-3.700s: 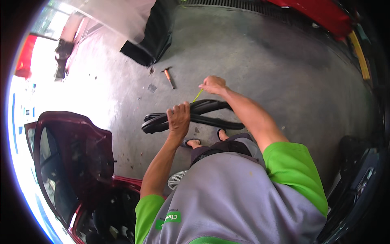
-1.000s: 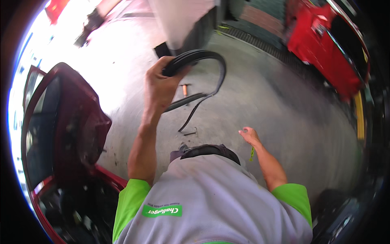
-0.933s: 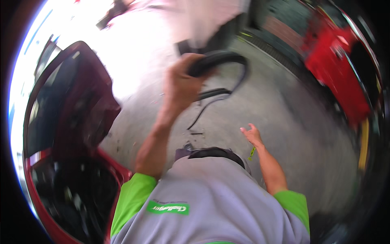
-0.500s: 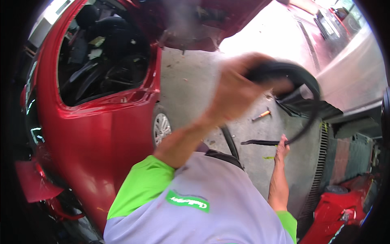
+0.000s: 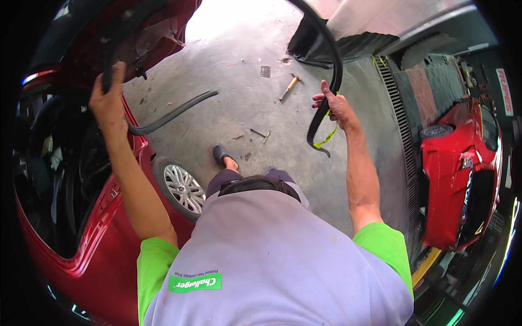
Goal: The person retrieves a black rubber weather seal from the trunk of a red car and removes a yellow zip tie. They then fit the seal along the top edge of the car's door frame, pressing it into place to ensure a proper fit.
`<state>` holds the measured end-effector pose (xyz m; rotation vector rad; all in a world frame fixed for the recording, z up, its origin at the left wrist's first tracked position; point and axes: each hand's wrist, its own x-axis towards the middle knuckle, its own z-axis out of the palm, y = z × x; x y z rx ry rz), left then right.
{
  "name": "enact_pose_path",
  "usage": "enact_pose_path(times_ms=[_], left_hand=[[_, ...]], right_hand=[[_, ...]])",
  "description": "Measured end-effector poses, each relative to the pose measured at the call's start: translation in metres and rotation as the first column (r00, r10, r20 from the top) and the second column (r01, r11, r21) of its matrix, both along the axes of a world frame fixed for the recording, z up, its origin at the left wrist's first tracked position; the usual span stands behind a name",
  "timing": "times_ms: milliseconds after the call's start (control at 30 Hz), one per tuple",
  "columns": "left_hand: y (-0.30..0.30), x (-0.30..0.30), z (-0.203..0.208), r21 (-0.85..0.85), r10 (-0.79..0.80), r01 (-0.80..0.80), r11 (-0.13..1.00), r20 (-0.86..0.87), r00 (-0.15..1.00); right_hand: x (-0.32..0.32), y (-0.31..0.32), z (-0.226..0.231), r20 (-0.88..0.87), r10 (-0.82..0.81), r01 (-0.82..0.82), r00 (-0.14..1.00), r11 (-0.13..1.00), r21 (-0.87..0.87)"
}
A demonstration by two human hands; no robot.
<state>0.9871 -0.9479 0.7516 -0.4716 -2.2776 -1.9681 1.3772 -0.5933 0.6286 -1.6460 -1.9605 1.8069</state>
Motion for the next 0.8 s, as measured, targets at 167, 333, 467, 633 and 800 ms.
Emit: enact_pose_path(times_ms=[167, 333, 467, 633, 800], left_hand=[[0.065, 0.032, -0.074, -0.622, -0.296, -0.088, 0.778, -0.487, 0.822], [0.106, 0.181, -0.089, -0.187, -0.895, 0.916, 0.354, 0.216, 0.390], [0.104, 0.212, -0.116, 0.340, -0.832, 0.910, 0.235, 0.555, 0.008], [0.062, 0.220, -0.136, 0.272, -0.682, 0.848, 0.454, 0.719, 0.134], [0.031, 0.233, -0.130, 0.442, -0.667, 0.664, 0.603, 0.736, 0.115]], right_hand=[[-0.017, -0.017, 0.043, -0.226, -0.311, 0.265, 0.923, 0.941, -0.212], [-0.041, -0.061, 0.054, -0.453, -0.345, 0.291, 0.822, 0.939, -0.186], [-0.070, -0.098, 0.022, -0.359, -0.423, 0.319, 0.832, 0.894, -0.313], [-0.072, -0.111, -0.024, -0.235, -0.590, 0.370, 0.773, 0.719, -0.588], [-0.061, -0.111, -0.029, -0.340, -0.643, 0.292, 0.687, 0.671, -0.682]])
